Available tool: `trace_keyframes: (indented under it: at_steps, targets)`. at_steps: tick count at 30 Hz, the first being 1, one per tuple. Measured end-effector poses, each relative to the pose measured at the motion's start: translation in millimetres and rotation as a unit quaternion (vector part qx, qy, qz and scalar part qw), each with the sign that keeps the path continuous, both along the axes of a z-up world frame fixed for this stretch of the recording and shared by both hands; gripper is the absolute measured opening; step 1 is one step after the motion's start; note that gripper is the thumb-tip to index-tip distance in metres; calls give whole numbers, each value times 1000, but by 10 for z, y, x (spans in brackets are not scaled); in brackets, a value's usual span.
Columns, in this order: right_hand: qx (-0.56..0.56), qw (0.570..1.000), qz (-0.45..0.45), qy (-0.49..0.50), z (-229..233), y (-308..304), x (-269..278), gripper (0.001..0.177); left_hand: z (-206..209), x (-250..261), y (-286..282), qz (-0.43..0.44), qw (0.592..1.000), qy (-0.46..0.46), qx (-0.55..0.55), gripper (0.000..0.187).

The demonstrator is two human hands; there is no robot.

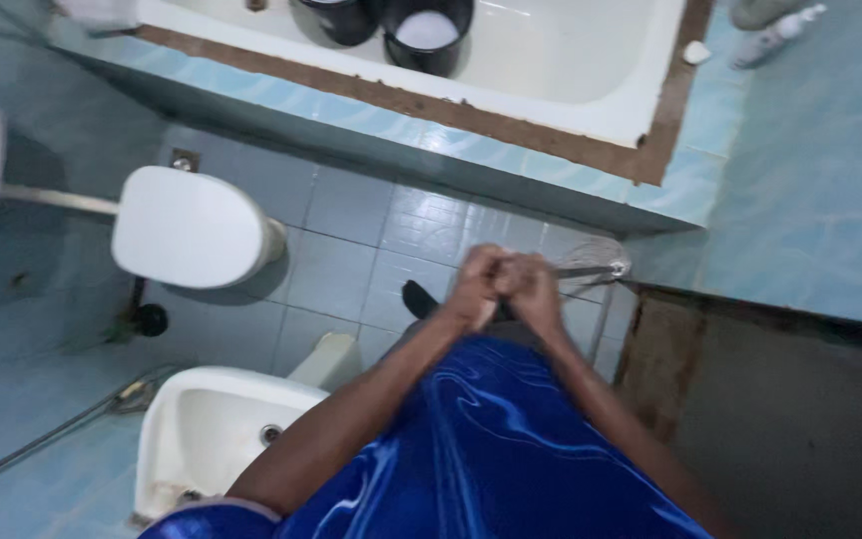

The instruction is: The person mops a tiled floor in a bathroom, moves a mop across the surface around a toilet and sink, and wrings out the mop head by hand into buckets of soapy water inside a bathtub.

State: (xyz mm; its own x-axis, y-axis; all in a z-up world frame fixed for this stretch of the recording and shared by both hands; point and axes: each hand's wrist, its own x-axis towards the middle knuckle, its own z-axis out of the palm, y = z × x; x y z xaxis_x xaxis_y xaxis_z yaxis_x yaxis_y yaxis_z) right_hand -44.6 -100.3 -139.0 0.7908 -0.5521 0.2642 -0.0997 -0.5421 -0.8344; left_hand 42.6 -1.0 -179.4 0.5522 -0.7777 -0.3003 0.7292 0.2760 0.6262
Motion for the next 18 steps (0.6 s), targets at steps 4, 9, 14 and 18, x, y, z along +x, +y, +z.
trace_keyframes:
  at_steps: [4, 9, 14, 18]
  targets:
    - [120, 991, 35, 56, -5, 349, 459, 10, 305, 537, 391, 16, 984, 95, -152, 37]
    - [165, 979, 91, 81, 262, 734, 1048, 20, 1148, 1014, 834, 62, 994, -65, -57, 37]
    - [281, 951, 121, 43, 540, 853, 1310, 18, 1386, 1256, 1029, 103, 972, -209, 17, 41]
    - [210, 965, 157, -16, 409, 682, 1238, 21, 312, 1286, 1064, 33, 931, -307, 196, 54]
